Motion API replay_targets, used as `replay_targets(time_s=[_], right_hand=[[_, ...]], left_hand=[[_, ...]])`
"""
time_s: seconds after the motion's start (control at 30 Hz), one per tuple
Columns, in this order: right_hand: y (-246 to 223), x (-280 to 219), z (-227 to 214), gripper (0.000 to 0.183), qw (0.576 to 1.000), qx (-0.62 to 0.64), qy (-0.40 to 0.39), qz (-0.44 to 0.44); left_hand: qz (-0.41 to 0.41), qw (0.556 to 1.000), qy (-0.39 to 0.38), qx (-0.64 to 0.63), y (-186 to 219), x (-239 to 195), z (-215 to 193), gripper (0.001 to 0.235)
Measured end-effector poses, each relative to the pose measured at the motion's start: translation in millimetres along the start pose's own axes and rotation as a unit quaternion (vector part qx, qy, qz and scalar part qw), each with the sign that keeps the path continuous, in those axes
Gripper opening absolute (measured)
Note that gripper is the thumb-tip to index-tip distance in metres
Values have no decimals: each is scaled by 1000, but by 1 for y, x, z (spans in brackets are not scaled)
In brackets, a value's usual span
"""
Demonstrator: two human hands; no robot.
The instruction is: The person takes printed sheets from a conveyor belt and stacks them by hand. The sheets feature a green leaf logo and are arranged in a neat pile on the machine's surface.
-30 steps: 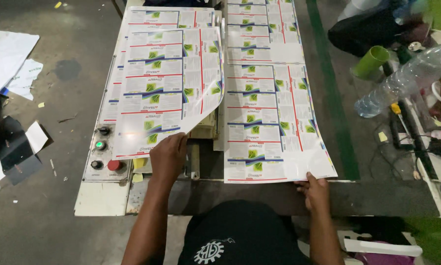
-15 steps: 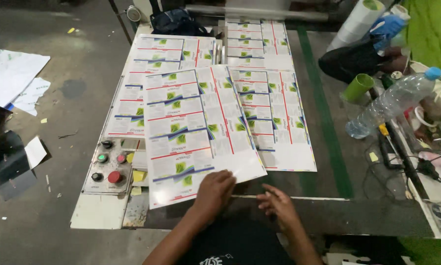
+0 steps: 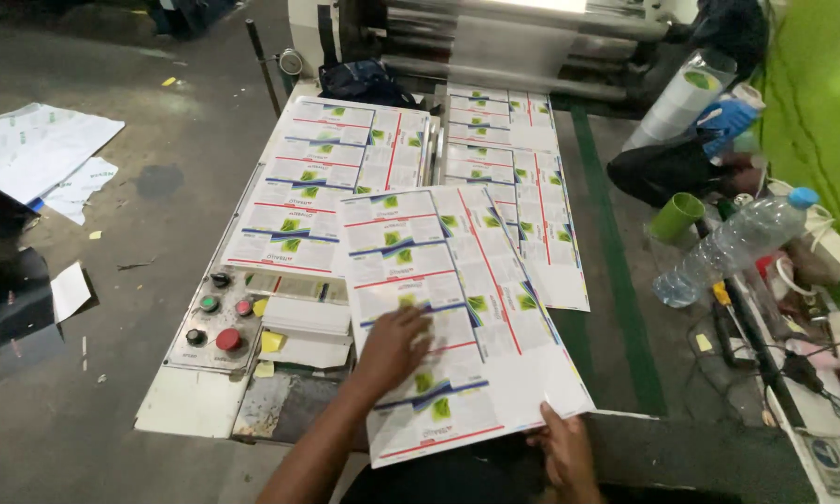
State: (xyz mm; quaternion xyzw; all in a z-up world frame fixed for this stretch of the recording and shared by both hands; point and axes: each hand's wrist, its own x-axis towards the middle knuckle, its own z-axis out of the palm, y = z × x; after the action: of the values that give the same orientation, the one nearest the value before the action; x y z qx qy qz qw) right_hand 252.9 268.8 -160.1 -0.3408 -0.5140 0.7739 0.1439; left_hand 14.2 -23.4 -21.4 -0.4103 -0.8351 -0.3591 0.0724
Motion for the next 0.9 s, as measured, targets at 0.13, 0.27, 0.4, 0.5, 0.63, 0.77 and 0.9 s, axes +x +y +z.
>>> replay_targets(time_s=[0.13,0.27,0.4,0.5,0.63,0.77,0.9], right_hand=[[-3,-12,-42,35,998,4,59,-4],[-5,-24,-72,38,991,-2,131,-7],[9,-44,-95,40,988,23,146,-42],[8,-53,-94,41,985,36,153,-63],[15,-54,-94,40,983,20,178,-38],[10,-56,-92,39,983,-1,179,-36],[-4,-63,-80,38,986,-5,166,-28]], left_hand=[[-43,995,65,58,-72,38,3,33],[-63,978,41,196,-79,58,-24,67],[-111,956,-98,255,-75,44,-32,102],[-39,946,-28,321,-124,22,-5,63],[5,970,16,243,-94,33,-51,35],[-80,971,64,214,-49,38,-82,14],[-61,970,162,171,-23,15,-77,12]])
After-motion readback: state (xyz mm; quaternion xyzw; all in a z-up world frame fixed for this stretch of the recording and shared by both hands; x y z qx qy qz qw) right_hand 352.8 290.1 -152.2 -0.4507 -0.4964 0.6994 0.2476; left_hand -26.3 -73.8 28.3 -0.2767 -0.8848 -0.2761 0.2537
